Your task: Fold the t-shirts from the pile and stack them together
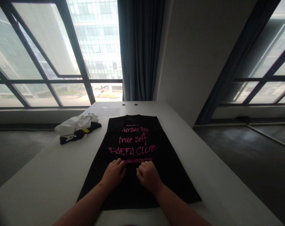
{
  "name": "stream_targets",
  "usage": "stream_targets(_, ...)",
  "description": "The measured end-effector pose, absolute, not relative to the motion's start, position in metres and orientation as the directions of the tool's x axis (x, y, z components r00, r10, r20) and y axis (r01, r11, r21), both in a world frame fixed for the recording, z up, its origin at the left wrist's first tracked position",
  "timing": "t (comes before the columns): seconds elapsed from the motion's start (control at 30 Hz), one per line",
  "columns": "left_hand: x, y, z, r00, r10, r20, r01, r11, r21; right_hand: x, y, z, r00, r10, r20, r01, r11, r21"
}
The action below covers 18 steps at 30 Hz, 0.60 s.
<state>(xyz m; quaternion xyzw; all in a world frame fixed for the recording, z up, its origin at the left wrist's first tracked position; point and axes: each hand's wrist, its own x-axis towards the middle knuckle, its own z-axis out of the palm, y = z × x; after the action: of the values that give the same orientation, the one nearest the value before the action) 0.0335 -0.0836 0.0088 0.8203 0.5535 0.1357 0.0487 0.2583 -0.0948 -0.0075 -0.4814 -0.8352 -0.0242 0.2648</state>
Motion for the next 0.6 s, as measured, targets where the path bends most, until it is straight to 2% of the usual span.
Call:
stream_targets(0.17, 0.0347, -0.0837, 0.0063, 0.342, 0.927, 0.156, 0.901, -0.371, 0.226, 0.2565, -0.0932, -0.0075, -0.381, 0.79, 0.48, 0.823, 0.527, -0.214)
stream_targets(0.27, 0.0357, -0.0855, 0.0063, 0.327, 0.937, 0.127, 0.903, -0.349, 0.251, 0.2536, -0.0916, -0.006, -0.369, 0.86, 0.353, 0.867, 0.455, -0.203)
stream_targets(0.4, 0.0361, -0.0892, 0.0058, 0.348, 0.919, 0.185, 0.889, -0.386, 0.246, 0.2503, -0.0909, -0.0031, -0.363, 0.923, 0.124, 0.909, 0.381, -0.171)
stream_targets(0.6, 0.0351, -0.0883, 0.0018, 0.35, 0.889, 0.295, 0.872, -0.424, 0.244, 0.2505, -0.0926, -0.0018, -0.377, 0.921, 0.094, 0.908, 0.388, -0.155)
